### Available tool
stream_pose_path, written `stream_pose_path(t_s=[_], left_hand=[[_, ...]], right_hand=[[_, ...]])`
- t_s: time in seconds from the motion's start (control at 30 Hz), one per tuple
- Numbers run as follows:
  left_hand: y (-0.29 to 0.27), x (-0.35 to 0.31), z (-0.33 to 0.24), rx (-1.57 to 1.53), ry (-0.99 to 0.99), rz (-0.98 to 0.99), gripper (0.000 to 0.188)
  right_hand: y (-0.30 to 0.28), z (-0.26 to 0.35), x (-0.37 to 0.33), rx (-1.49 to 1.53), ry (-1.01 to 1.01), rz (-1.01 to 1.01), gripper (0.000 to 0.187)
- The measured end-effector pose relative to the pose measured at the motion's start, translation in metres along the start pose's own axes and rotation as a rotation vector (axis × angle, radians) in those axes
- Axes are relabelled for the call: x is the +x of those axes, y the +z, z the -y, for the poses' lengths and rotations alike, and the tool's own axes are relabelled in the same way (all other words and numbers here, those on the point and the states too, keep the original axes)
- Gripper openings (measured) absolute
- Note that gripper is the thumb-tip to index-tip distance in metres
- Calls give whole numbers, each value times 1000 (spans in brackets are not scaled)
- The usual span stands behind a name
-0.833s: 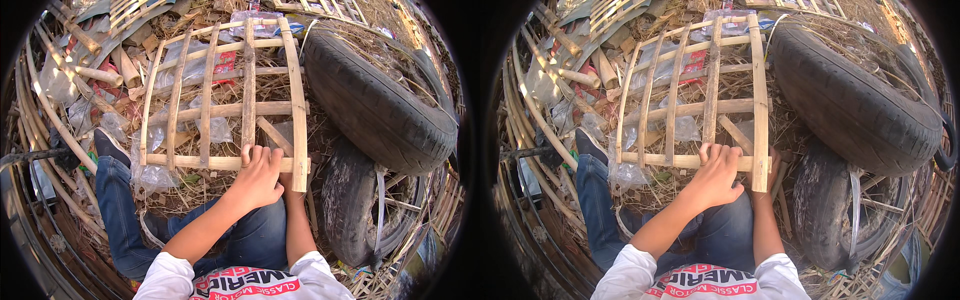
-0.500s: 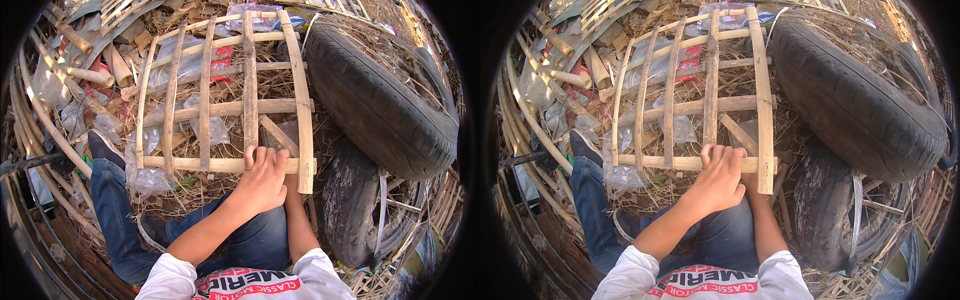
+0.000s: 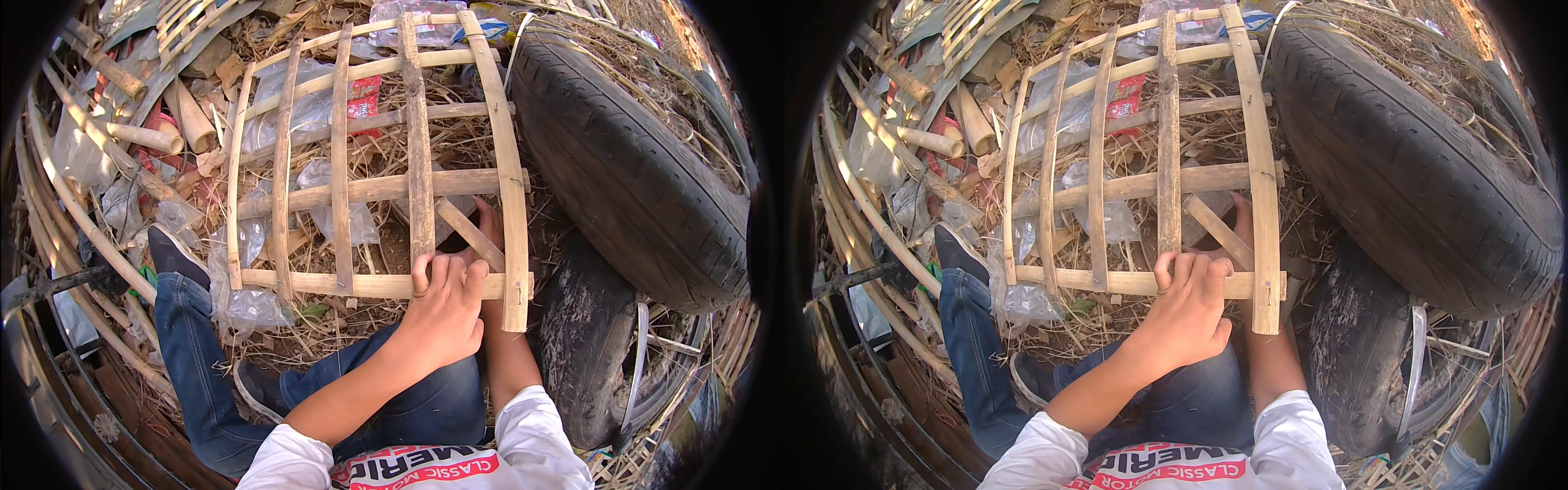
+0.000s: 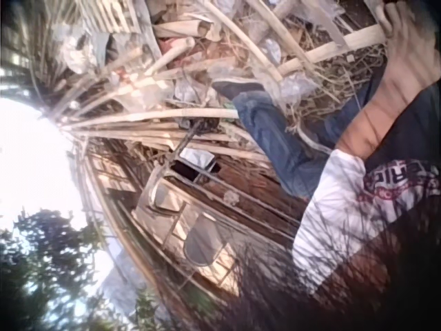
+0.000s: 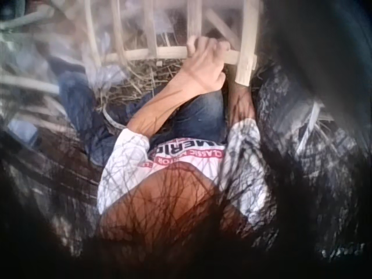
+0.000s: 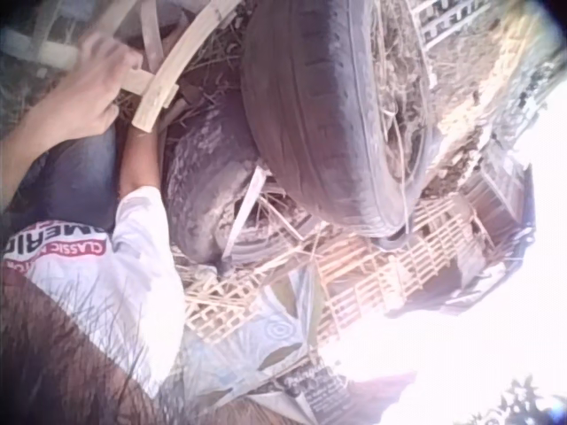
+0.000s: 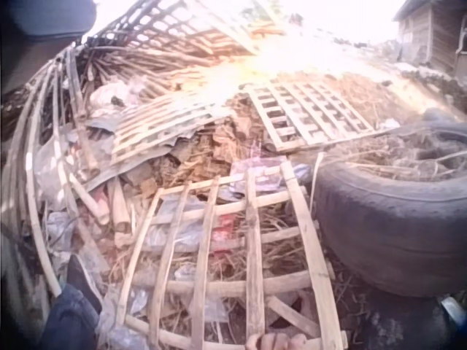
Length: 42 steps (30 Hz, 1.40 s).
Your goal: The person constructs a wooden grid by hand-placing bamboo strips across a frame and securing them with nails using a hammer.
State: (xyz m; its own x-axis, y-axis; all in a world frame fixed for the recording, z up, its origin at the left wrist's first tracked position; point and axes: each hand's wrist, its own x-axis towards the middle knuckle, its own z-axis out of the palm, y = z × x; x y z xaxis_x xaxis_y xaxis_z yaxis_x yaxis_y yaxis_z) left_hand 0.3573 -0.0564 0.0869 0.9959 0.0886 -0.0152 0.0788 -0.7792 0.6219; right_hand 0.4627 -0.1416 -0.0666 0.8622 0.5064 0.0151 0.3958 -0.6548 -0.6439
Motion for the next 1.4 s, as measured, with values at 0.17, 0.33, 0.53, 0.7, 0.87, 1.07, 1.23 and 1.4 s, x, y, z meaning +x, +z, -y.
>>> stream_pose_path(t_s=[0.17,0.33,0.53,0.7,0.87,1.07,1.23,1.4], left_hand=[[10,4,10,29,-51,64,63],[16,1,24,33,-91,70,60],[28,6,21,19,-101,87,60],[9,8,18,34,-73,21,60],[-16,-3,65,65,-310,-278,57],[-5,3,78,97,-418,-254,51],[-7,19,68,-89,-627,-31,48],[-11,20,82,-224,-622,88,50]], right_hand=[[19,-2,16,-31,-5,-7,45],[12,12,-15,-36,-38,-38,44],[-34,22,-78,156,-18,209,46],[-75,6,-121,34,-120,227,48],[-127,26,-150,130,-288,159,28],[-130,103,-44,179,-273,-82,26],[-105,112,38,-227,-314,282,44],[-92,96,37,-370,-255,431,52]])
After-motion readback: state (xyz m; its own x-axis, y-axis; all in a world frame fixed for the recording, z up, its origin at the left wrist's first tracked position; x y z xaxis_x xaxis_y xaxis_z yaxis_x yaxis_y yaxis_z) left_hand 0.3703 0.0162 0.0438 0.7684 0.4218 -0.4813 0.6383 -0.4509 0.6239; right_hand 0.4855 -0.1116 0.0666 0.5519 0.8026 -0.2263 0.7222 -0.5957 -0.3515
